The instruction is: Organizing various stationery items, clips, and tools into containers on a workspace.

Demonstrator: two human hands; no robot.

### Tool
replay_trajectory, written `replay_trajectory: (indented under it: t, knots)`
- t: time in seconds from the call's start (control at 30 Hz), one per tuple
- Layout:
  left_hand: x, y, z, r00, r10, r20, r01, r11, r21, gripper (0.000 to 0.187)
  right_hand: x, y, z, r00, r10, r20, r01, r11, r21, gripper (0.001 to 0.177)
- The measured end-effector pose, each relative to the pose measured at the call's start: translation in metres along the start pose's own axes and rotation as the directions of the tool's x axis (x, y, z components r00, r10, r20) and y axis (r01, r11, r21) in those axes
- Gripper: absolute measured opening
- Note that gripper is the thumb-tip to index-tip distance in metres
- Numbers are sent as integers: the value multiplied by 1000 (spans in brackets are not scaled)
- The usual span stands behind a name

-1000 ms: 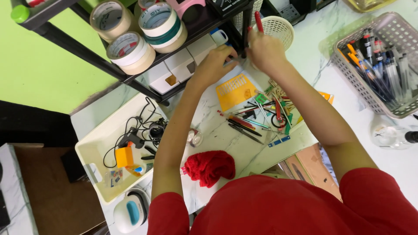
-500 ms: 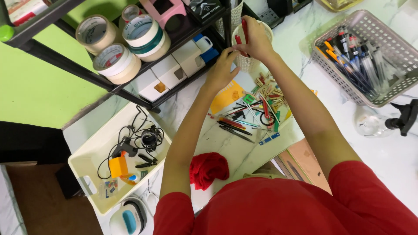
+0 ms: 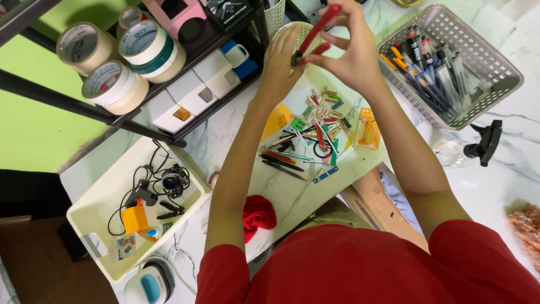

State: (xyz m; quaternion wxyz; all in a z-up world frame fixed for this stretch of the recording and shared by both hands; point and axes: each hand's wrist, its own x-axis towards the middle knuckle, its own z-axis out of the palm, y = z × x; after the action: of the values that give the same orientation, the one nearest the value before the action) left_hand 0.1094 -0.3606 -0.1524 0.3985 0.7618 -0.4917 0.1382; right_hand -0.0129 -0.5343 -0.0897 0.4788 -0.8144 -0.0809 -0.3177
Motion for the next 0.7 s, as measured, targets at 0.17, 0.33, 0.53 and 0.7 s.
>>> replay_trajectory:
  t: [0.17, 0.33, 0.53, 0.7]
  knots:
    - [16, 3, 11, 983, 23, 179, -27, 999, 20, 58, -18, 12, -34, 995, 66, 72, -80, 975, 205, 84]
    - [27, 2, 18, 969, -71, 236, 77, 997, -16, 44, -20, 33, -31, 993, 89, 78, -100, 986, 137, 85]
    - [22, -14, 21, 950, -198, 240, 208, 978, -15, 61, 4, 71, 6, 996, 29, 83, -35, 997, 72, 87]
    - [-5, -37, 24, 981, -170, 96, 170, 985, 13, 106, 20, 100, 43, 979, -92, 180, 127, 973, -192, 91]
